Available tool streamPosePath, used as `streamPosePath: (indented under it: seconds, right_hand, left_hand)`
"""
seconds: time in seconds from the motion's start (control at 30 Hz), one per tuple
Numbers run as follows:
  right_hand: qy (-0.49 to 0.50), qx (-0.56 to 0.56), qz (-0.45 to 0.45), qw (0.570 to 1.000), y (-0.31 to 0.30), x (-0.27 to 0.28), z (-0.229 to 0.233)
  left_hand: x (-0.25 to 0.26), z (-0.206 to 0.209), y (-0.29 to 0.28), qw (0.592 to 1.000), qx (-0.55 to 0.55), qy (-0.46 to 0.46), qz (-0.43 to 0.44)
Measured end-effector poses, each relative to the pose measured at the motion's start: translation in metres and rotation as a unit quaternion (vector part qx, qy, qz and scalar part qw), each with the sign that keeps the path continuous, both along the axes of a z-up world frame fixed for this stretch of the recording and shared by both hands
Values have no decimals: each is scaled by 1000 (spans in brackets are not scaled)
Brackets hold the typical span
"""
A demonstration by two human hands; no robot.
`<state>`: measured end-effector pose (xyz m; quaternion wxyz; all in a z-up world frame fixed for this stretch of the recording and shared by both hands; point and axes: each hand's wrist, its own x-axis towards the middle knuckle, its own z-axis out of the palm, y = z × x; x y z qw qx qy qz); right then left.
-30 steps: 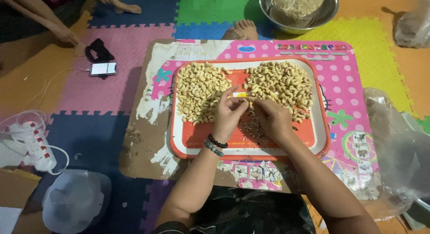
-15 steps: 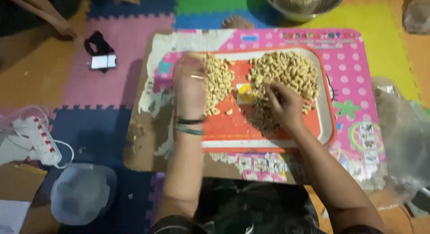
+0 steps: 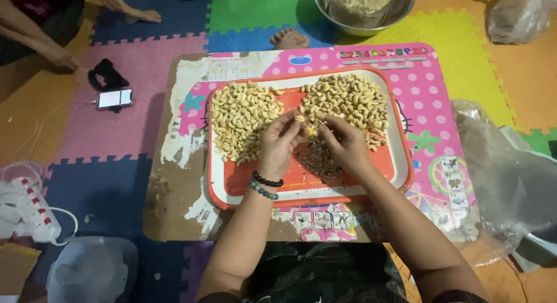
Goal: Peeling the skin off cashew nuts by hand and sorting them into piles on a tray.
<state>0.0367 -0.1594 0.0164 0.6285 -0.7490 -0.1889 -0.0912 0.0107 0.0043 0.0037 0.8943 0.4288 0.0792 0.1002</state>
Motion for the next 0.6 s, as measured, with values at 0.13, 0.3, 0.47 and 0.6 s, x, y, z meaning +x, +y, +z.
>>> streamPosePath:
  seconds: [0.13, 0.3, 0.47, 0.6]
  right_hand:
    - [10, -19, 11, 1000, 2, -6, 11]
    - [-36, -86, -41, 995, -1, -1, 19]
    - [-56, -173, -152, 972, -56, 27, 33]
    - [-88, -234, -146, 957, -63, 32, 30]
  left_hand:
    - [-3, 1, -1, 1000, 4, -7, -15]
    - [-7, 14, -5, 996, 88, 7, 10]
    - [-1, 0, 12, 966, 255, -13, 34]
    - [-4, -6, 4, 941, 339, -9, -21]
